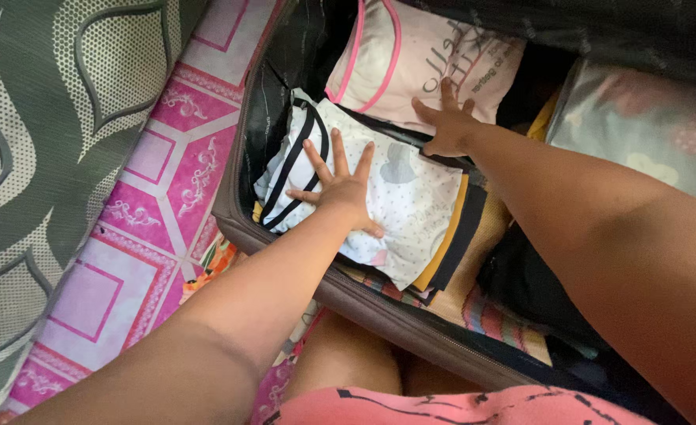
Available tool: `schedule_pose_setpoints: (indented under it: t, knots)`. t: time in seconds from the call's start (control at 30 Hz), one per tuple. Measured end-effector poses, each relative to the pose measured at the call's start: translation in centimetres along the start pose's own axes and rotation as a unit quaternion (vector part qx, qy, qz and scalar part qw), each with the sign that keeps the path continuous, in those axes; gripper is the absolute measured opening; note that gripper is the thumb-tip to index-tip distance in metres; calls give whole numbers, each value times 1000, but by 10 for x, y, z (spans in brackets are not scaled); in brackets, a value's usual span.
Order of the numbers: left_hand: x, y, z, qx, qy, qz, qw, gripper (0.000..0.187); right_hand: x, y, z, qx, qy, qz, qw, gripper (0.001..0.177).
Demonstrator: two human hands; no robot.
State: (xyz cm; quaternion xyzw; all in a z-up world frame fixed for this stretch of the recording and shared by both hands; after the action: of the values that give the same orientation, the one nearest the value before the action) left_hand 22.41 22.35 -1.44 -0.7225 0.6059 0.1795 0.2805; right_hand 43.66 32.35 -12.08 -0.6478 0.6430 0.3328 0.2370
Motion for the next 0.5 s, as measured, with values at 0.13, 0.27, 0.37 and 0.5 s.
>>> schedule_pose_setpoints:
  t: [0.13, 0.27, 0.37, 0.5]
  knots:
    - [2, 2, 2, -2, -14, -1, 1000, 155, 3, -11, 5, -30, -18, 82, 996, 95]
    - [2, 0, 0, -6, -41, 8, 999, 155, 24, 6, -27, -27, -135, 104, 985, 89]
    - [2, 0, -3, -11, -44, 26, 999, 156, 49, 48, -111, -63, -255, 175, 949, 70]
    - [4, 2, -5, -10, -43, 22, 999, 154, 76, 122, -232, -103, -173, 323, 924, 56]
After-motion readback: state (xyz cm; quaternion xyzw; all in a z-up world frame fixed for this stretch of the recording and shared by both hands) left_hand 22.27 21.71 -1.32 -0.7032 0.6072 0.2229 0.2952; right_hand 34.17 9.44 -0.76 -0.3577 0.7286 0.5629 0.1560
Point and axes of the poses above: each hand's wrist, its own z-axis towards the middle knuckle, its own x-axis out of the palm, y = z × x, the point moved 8 cm from there along z, towards the middle knuckle, and after that the axes turned 7 degrees about -z, right-handed, at the moved point
